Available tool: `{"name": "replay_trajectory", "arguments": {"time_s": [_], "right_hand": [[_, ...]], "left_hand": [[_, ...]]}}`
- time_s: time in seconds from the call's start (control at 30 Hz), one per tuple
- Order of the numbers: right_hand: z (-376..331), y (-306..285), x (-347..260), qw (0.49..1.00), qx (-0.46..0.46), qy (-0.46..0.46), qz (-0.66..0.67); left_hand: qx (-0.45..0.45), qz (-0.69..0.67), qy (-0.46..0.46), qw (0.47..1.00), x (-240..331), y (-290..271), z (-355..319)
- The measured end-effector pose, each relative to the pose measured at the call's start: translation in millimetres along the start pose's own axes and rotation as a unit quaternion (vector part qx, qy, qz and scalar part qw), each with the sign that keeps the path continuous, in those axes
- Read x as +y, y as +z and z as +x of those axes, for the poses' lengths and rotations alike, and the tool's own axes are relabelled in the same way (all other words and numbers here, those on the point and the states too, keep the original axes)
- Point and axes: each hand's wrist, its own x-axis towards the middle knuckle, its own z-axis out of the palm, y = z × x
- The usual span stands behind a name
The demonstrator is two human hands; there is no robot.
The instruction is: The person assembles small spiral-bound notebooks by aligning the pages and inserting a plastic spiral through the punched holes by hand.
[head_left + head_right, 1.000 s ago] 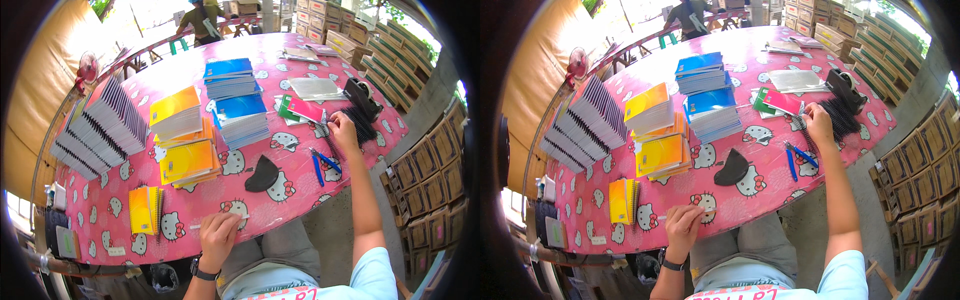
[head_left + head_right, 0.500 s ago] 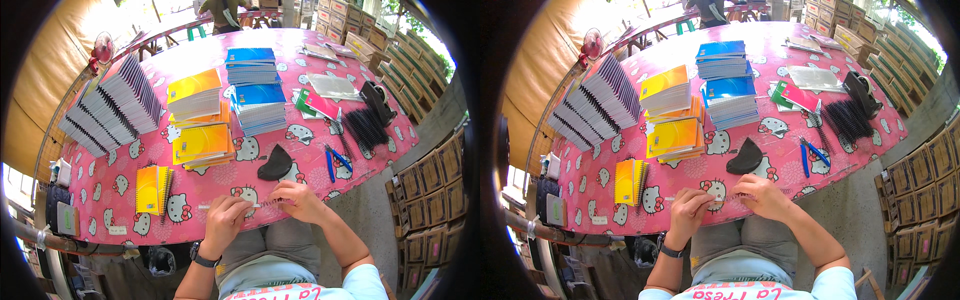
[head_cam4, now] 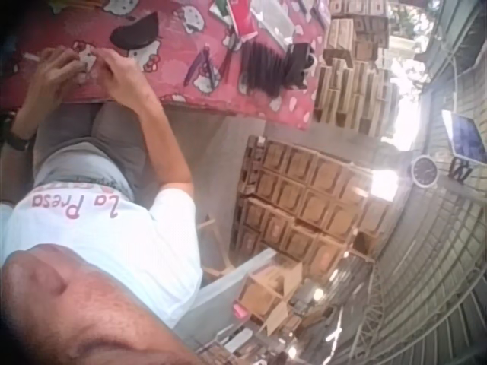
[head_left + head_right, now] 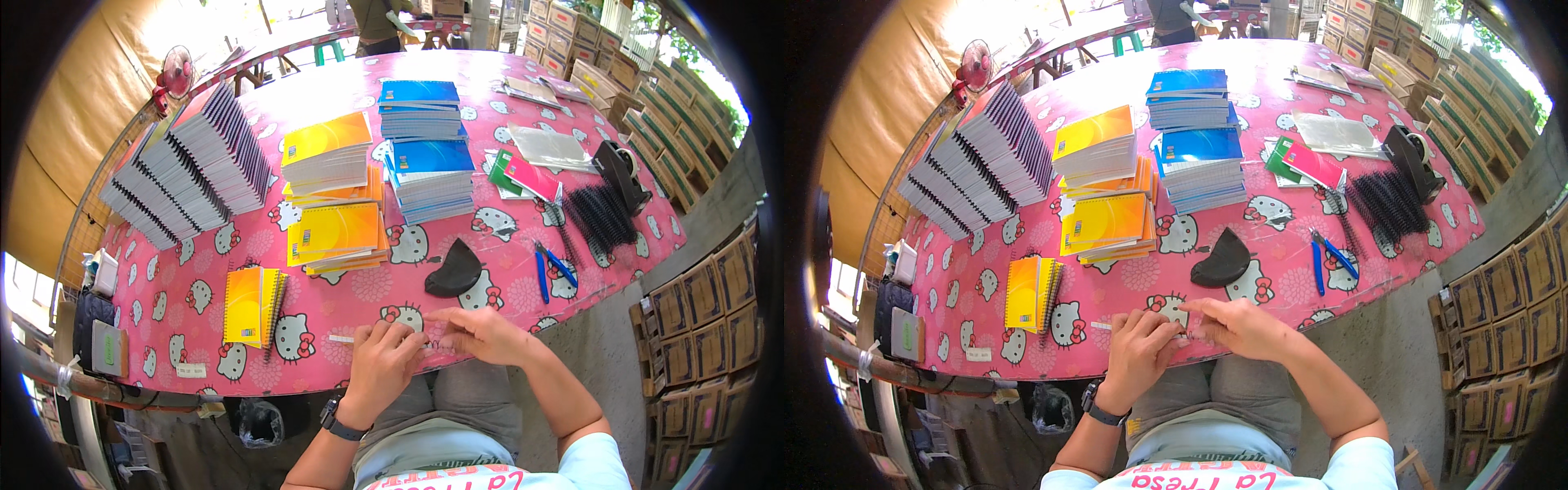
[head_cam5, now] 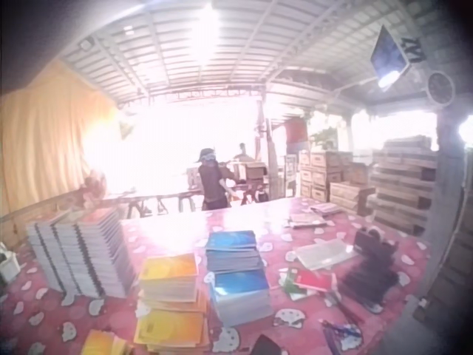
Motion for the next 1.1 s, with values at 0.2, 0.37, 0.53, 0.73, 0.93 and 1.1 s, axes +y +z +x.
{"name": "replay_trajectory", "arguments": {"time_s": [0.2, 0.37, 0.53, 0.73, 0.93, 1.1], "right_hand": [[24.9, -25.1, 46.1, 0.929, 0.171, -0.045, -0.324], [35.3, -18.9, 59.4, 0.919, 0.174, -0.049, -0.35], [23.7, -13.3, 43.3, 0.986, 0.126, -0.038, -0.106], [4.8, -0.7, 19.4, 0.973, -0.032, -0.102, 0.206], [9.9, -5.7, 8.1, 0.964, -0.063, -0.133, 0.223], [20.8, -4.8, 11.2, 0.997, 0.043, -0.046, -0.047]], "left_hand": [[0.034, -0.015, 0.004, 0.999, 4.6, -5.3, 3.6], [0.047, -0.028, -0.021, 0.998, 4.0, -4.4, 3.1], [0.013, -0.028, 0.003, 1.0, -7.0, -5.3, -3.0], [0.069, -0.034, -0.014, 0.997, -35.0, -3.1, -9.0], [0.089, -0.058, -0.033, 0.994, -35.9, -2.6, -10.7], [0.1, -0.105, -0.067, 0.987, -32.7, -4.7, -10.1]]}}
